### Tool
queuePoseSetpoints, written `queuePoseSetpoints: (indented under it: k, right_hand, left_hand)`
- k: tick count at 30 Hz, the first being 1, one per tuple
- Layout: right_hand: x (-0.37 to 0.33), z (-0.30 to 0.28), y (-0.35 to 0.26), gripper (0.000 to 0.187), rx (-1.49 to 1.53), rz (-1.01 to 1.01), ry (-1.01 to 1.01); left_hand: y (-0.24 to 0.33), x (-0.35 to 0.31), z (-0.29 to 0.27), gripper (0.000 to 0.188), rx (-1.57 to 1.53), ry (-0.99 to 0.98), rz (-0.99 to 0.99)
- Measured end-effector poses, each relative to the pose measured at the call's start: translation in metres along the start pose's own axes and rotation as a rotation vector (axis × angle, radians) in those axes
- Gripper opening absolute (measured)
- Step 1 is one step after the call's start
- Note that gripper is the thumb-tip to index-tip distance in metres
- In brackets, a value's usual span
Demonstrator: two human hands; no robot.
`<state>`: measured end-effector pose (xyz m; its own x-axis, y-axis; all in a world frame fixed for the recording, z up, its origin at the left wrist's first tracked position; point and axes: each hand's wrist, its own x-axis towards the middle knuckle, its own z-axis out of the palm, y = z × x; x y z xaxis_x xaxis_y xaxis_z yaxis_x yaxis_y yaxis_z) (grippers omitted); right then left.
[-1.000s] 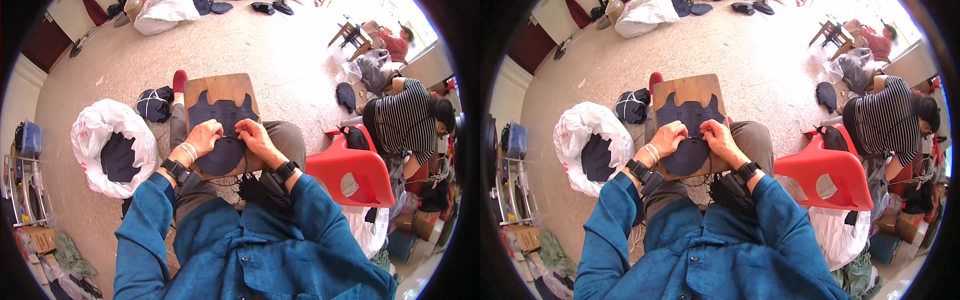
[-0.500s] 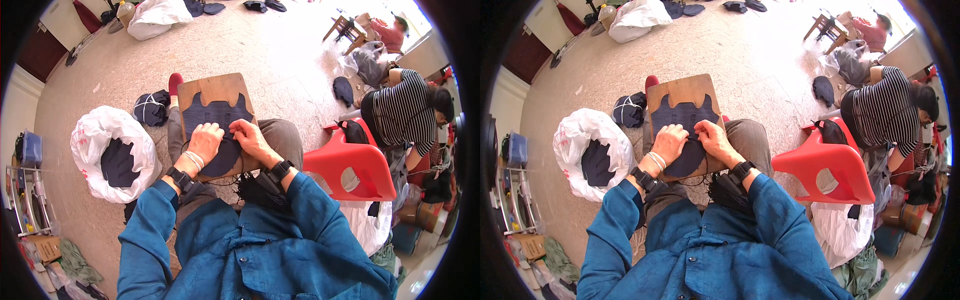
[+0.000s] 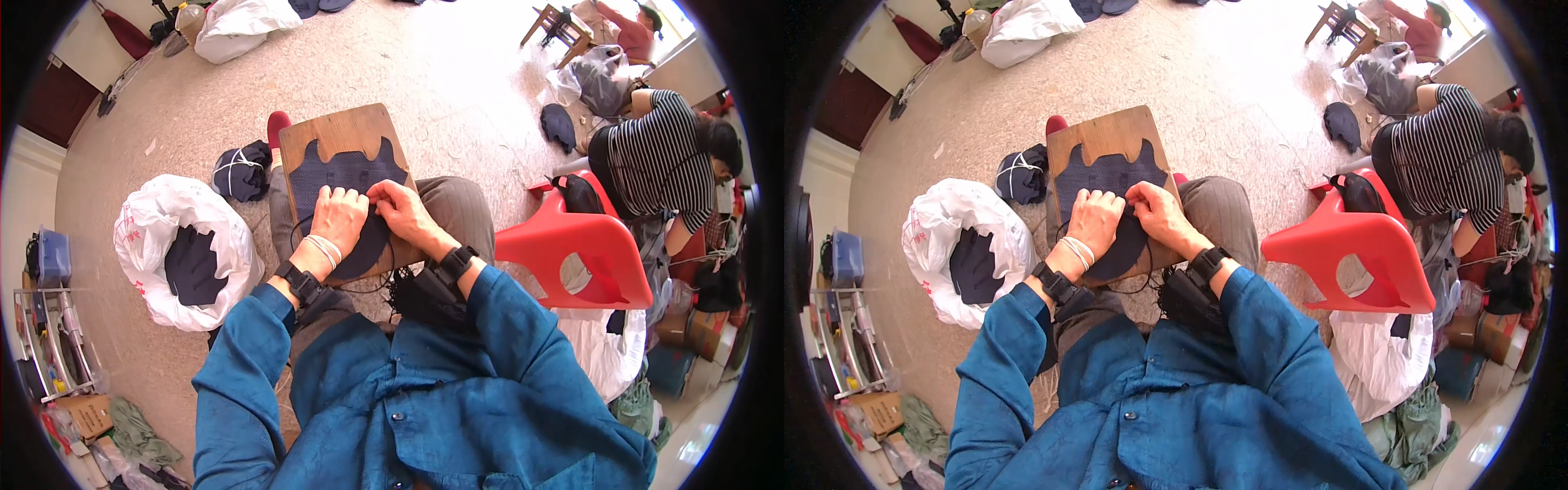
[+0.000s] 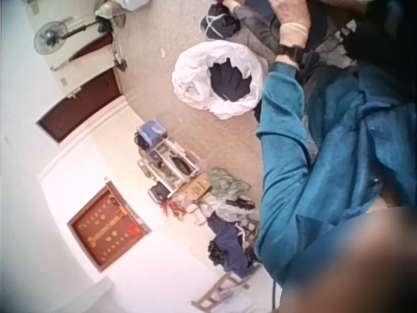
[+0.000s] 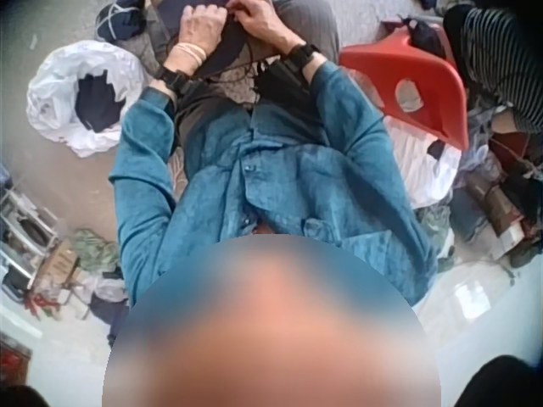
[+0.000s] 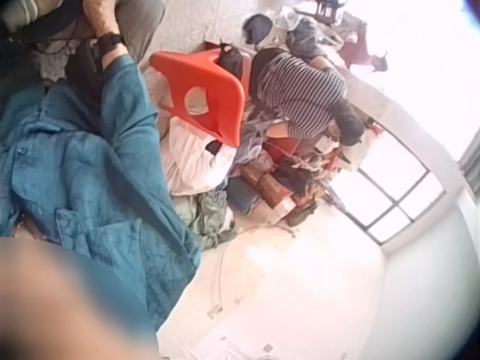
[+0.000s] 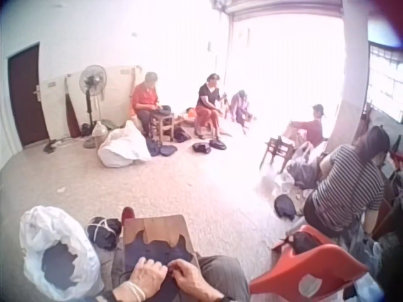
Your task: Threading a black lace through the holes of a dark blue shoe upper component.
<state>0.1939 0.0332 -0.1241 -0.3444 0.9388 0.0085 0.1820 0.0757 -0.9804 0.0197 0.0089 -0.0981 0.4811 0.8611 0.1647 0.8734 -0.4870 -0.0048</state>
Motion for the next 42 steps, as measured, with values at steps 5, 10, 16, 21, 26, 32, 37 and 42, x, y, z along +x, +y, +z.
queuePoseSetpoints:
  k: [5, 10, 16, 21, 26, 32, 37, 42]
  right_hand:
    - [0.0, -0.005, -0.002, 0.018, -0.07, -0.002, -0.037]
    - [-0.002, -0.005, -0.001, 0.019, -0.051, 0.005, -0.035]
    - [-0.003, -0.004, -0.005, 0.018, -0.051, 0.01, -0.028]
    - [-0.003, -0.006, -0.005, 0.019, -0.06, 0.016, -0.034]
    - [-0.001, -0.003, -0.005, 0.021, -0.027, -0.038, -0.002]
    - [-0.034, 0.028, -0.059, 0.033, 0.172, -0.093, -0.219]
    - [-0.033, 0.016, -0.045, 0.015, 0.203, 0.103, -0.097]
    - [-0.016, 0.022, -0.045, 0.013, -0.101, -0.191, 0.142]
  left_hand:
    - [0.001, 0.005, -0.004, 0.016, 0.071, -0.027, -0.001]
    - [-0.02, -0.003, -0.021, 0.015, 0.102, -0.014, -0.142]
    - [-0.118, -0.06, -0.066, 0.006, 0.09, 0.214, -0.46]
    - [-0.112, -0.077, -0.104, 0.002, -0.049, 0.371, -0.369]
    - [-0.046, -0.062, -0.078, 0.005, -0.584, 0.323, -0.156]
    - [-0.004, -0.057, -0.045, 0.018, -0.795, 0.423, -0.157]
    - [-0.017, -0.079, -0.032, 0.035, -0.973, 0.482, -0.621]
    - [-0.032, -0.133, 0.036, 0.033, -1.346, 0.24, -1.011]
